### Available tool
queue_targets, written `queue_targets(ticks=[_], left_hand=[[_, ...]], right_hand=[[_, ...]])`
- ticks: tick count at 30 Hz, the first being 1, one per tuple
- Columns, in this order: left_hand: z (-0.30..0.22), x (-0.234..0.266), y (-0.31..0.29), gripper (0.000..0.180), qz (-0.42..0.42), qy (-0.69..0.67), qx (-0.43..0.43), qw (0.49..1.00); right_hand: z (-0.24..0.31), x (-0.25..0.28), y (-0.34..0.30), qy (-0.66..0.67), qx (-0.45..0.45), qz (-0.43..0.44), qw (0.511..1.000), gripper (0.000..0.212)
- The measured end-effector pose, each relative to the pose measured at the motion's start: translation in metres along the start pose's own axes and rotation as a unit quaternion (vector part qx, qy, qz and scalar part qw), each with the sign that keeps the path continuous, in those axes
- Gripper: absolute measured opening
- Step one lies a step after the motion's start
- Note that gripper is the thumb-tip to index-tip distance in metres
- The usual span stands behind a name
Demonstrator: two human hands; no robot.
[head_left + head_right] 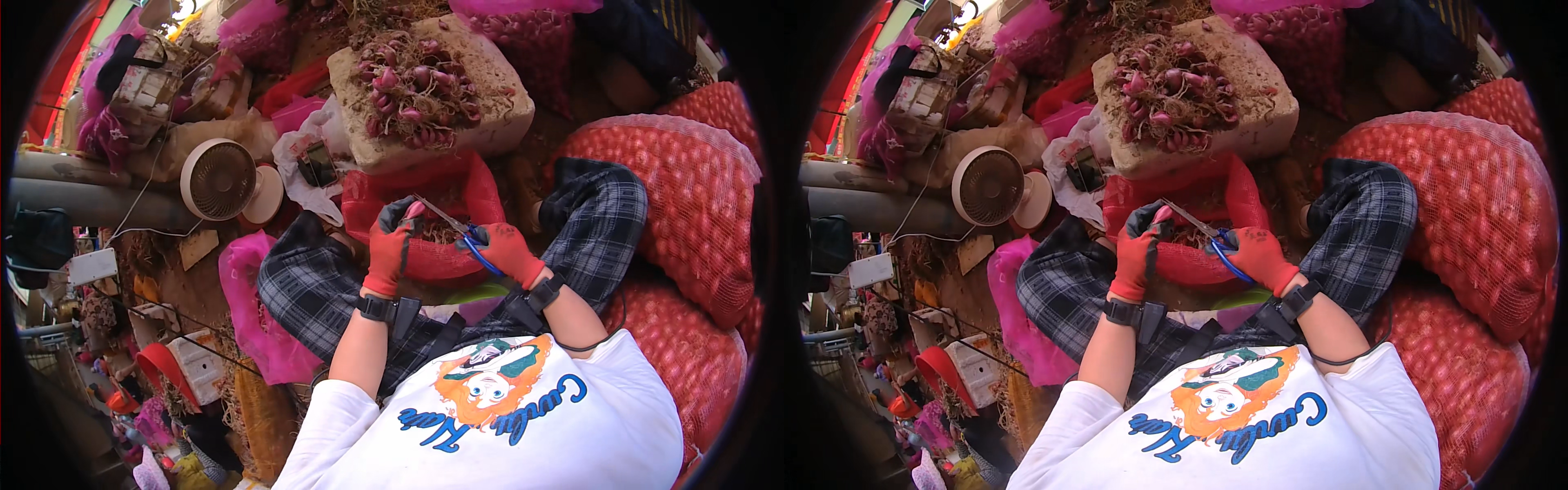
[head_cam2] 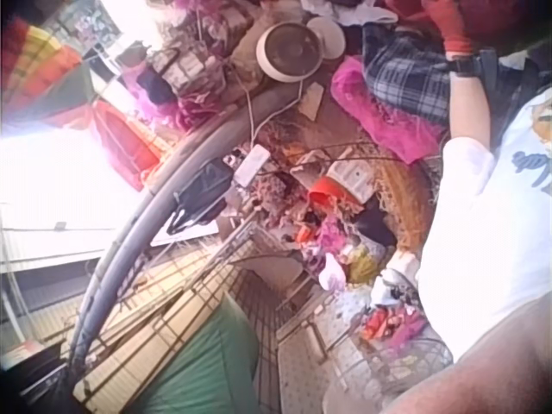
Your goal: The recorder uses scissors to trim the roots and stems from shallots before placing them in a mesh bag.
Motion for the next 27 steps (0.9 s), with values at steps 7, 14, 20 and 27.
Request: queue_targets(ticks=[7, 14, 20, 27], left_hand=[[0.017, -0.001, 0.003, 0.027, 0.030, -0.259, 0.238, 0.935], [0.035, 0.002, 0.001, 0.027, 0.041, -0.386, 0.316, 0.866], [-0.081, 0.027, -0.022, 0.023, -0.031, -0.087, 0.059, 0.994], [-0.118, 0.320, -0.118, 0.019, -0.453, 0.101, -0.064, 0.883]], right_hand=[[0.003, 0.002, -0.002, 0.051, -0.017, -0.032, 0.998, 0.050], [0.015, -0.001, -0.002, -0.082, 0.056, -0.079, 0.992, 0.043], [0.007, 0.002, 0.003, 0.049, -0.051, 0.023, 0.997, 0.043], [0.006, -0.010, 0.003, -0.033, 0.003, -0.029, 0.999, 0.042]])
Point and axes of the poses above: each hand's wrist, its own y-axis towards the middle knuckle, its own x-axis out of the back of the hand, z = x × y, the point moved 3 cm from there along y, towards the middle knuckle, and after that the axes turned 12 degrees about -z, right-handed, at the moved point
